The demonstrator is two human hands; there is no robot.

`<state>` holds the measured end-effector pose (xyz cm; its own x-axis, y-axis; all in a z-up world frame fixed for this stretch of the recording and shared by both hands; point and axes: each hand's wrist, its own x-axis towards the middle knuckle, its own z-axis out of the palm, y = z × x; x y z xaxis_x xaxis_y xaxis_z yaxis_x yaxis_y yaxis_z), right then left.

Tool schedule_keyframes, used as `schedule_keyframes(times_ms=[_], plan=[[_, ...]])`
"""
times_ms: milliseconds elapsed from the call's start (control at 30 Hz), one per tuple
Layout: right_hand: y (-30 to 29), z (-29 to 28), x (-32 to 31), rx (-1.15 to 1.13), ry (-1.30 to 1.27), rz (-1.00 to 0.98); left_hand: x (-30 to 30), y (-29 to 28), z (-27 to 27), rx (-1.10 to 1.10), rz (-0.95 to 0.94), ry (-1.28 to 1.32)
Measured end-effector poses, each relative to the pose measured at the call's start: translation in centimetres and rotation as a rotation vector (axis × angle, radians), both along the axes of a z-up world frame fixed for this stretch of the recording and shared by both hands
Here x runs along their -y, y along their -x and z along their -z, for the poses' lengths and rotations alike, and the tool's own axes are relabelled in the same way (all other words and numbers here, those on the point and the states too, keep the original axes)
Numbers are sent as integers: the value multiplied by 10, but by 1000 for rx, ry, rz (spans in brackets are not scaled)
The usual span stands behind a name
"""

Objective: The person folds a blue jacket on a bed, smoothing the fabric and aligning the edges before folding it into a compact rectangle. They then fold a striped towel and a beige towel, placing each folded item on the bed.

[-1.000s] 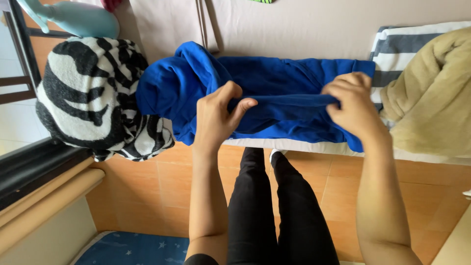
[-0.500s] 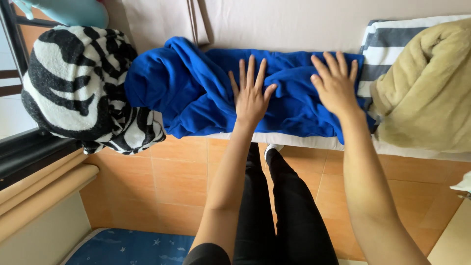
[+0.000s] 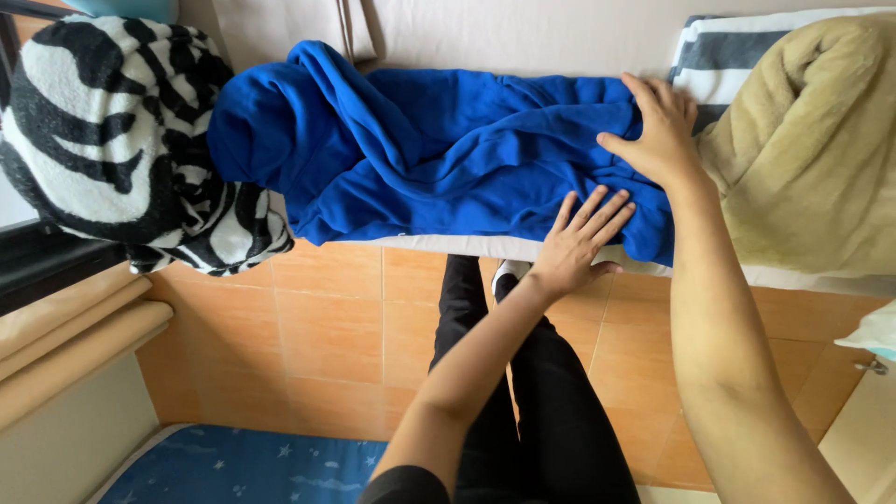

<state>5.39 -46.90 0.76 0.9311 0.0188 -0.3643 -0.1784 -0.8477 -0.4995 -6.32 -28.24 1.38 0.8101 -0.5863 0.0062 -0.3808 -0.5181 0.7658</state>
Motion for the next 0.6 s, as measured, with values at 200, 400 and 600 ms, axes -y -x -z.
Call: schedule_keyframes(times_ms=[200,400,600], plan=[[13,10,14,71,-49,112,50,14,51,109,-206,-327],[17,-28,21,230,-63,-15,45,6,31,-1,-373,-58],[8,-145,33,-20,75,99,21,26,-48,-227,-307,487]])
